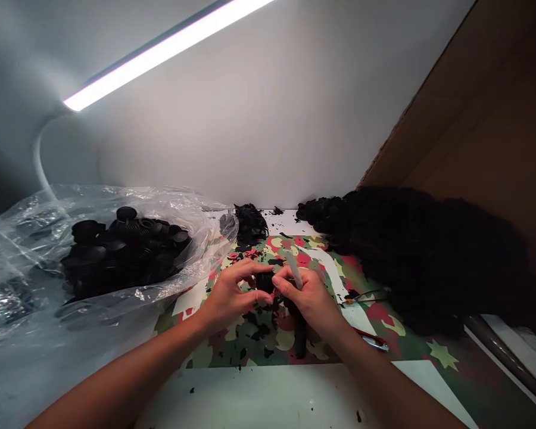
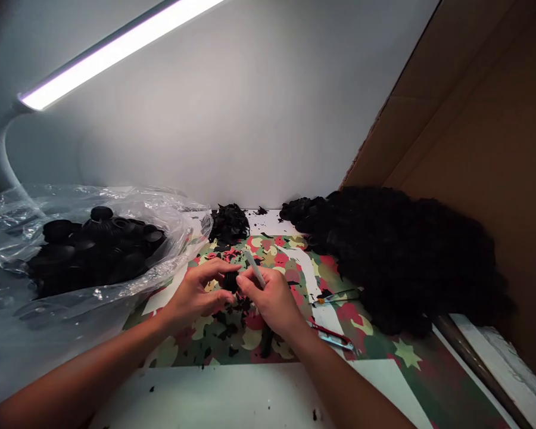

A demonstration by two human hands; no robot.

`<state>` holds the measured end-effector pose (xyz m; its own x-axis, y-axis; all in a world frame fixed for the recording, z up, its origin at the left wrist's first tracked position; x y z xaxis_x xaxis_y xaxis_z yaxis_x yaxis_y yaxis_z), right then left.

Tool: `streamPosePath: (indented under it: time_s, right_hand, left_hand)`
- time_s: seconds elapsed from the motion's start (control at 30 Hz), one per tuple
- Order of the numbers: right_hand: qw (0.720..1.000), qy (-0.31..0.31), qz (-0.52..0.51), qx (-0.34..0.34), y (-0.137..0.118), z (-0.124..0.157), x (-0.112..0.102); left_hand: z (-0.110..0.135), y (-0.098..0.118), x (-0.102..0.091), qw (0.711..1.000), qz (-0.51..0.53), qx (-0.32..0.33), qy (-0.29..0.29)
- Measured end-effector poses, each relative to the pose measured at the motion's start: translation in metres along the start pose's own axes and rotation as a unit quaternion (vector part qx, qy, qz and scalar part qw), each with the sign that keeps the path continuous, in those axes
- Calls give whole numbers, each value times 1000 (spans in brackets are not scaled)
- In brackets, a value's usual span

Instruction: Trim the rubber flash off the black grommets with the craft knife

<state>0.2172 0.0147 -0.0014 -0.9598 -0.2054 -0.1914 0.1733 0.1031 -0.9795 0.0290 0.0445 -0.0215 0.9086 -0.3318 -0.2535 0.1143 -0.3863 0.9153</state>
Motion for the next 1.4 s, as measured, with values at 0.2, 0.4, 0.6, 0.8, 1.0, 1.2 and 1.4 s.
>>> streamPosePath:
  time_s: [0.2,0.4,0.6,0.8,1.0,1.2,1.4]
  right_hand:
    - [997,5,-81,15,6,-2,1]
    - [971,-2,-222,89,8,-2,9]
    - [995,-10,-101,23,5,-1,0]
    - [990,46,78,-110,-4,2,-2]
    - [954,75,222,-185,1,2,9]
    - [968,143,186,-92,10,-8,-11]
    - [989,30,89,-118,-6,-4,-8]
  left_hand:
    - [1,-3,-1,999,14,7,38]
    - [3,-3,4,988,120,-12,100]
    - [3,-2,3,992,75,-17,101]
    - [4,0,3,998,5,3,66]
    - [5,3,10,999,0,2,46]
    - [9,7,12,997,66,-44,16]
    - [7,2,10,996,62,-52,29]
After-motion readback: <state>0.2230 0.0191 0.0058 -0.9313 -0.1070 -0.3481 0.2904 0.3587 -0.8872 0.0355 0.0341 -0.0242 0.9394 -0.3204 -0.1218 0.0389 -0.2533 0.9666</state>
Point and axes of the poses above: each hand's wrist, its own z-axis away from the middle knuckle, its own x-axis out of the palm, y = z × x, the point moved 1 cm from there along -z, towards the middle knuckle, and after that the axes turned 3 degrees about -x, right-handed, at the moved point
